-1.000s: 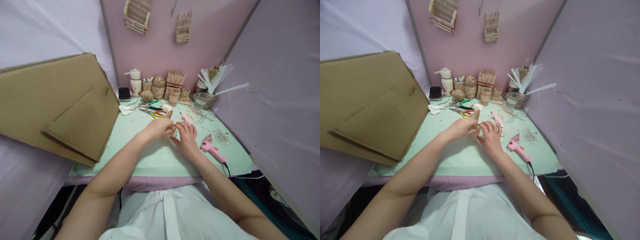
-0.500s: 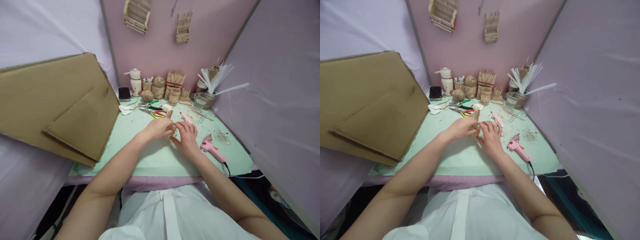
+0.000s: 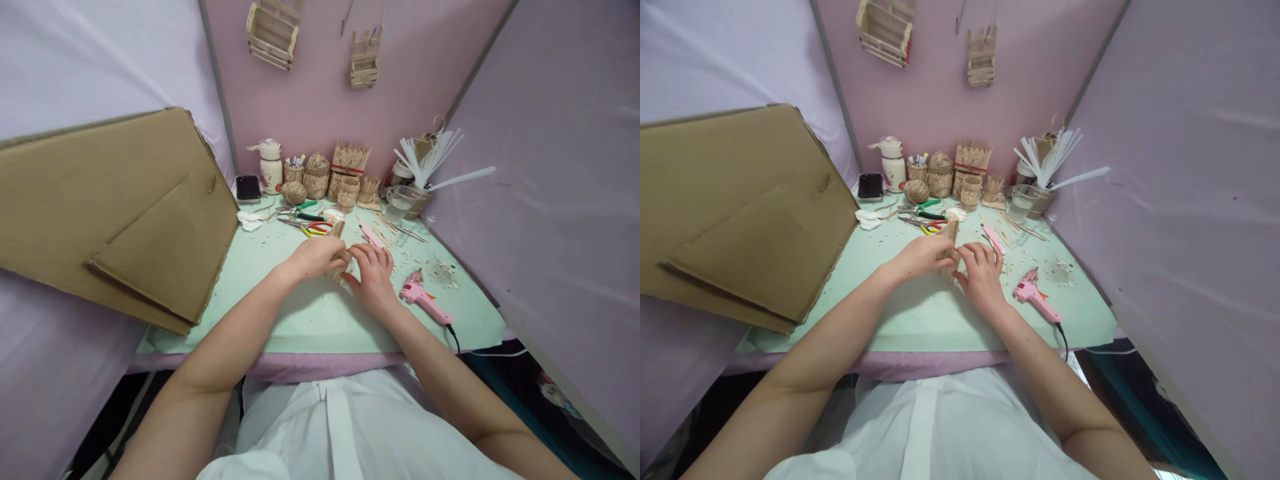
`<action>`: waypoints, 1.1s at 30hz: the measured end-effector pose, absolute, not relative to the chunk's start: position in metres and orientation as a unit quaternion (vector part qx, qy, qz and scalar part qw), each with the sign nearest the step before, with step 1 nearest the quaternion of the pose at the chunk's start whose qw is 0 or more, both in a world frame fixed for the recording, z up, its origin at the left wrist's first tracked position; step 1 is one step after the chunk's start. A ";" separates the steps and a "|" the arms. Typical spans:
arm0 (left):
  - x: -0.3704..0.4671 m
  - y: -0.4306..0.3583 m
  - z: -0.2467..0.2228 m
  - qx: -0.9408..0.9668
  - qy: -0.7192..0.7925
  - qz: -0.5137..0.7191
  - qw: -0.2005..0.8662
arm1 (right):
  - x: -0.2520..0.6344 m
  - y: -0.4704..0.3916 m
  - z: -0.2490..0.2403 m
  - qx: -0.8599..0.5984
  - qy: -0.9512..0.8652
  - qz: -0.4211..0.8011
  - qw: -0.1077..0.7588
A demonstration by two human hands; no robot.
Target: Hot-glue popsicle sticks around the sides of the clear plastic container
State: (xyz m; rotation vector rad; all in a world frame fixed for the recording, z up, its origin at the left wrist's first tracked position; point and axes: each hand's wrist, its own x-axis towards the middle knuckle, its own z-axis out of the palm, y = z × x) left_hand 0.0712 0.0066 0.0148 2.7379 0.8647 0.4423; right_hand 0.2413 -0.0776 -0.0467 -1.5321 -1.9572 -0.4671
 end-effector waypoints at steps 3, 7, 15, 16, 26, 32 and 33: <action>0.071 0.009 0.012 0.937 0.297 0.147 0.109 | 0.241 -0.077 -0.047 -0.578 -0.736 -0.179 0.303; 0.071 0.009 0.012 0.937 0.294 0.152 0.109 | 0.241 -0.078 -0.046 -0.577 -0.737 -0.178 0.303; 0.071 0.008 0.013 0.936 0.295 0.154 0.112 | 0.242 -0.078 -0.045 -0.581 -0.740 -0.170 0.293; 0.071 0.008 0.013 0.936 0.295 0.155 0.114 | 0.242 -0.078 -0.045 -0.582 -0.740 -0.169 0.294; 0.072 0.005 0.018 0.939 0.284 0.149 0.123 | 0.240 -0.079 -0.042 -0.583 -0.738 -0.170 0.294; 0.072 0.006 0.019 0.936 0.286 0.150 0.139 | 0.240 -0.079 -0.041 -0.587 -0.737 -0.173 0.286; 0.072 0.006 0.019 0.936 0.285 0.150 0.140 | 0.240 -0.078 -0.041 -0.587 -0.737 -0.176 0.286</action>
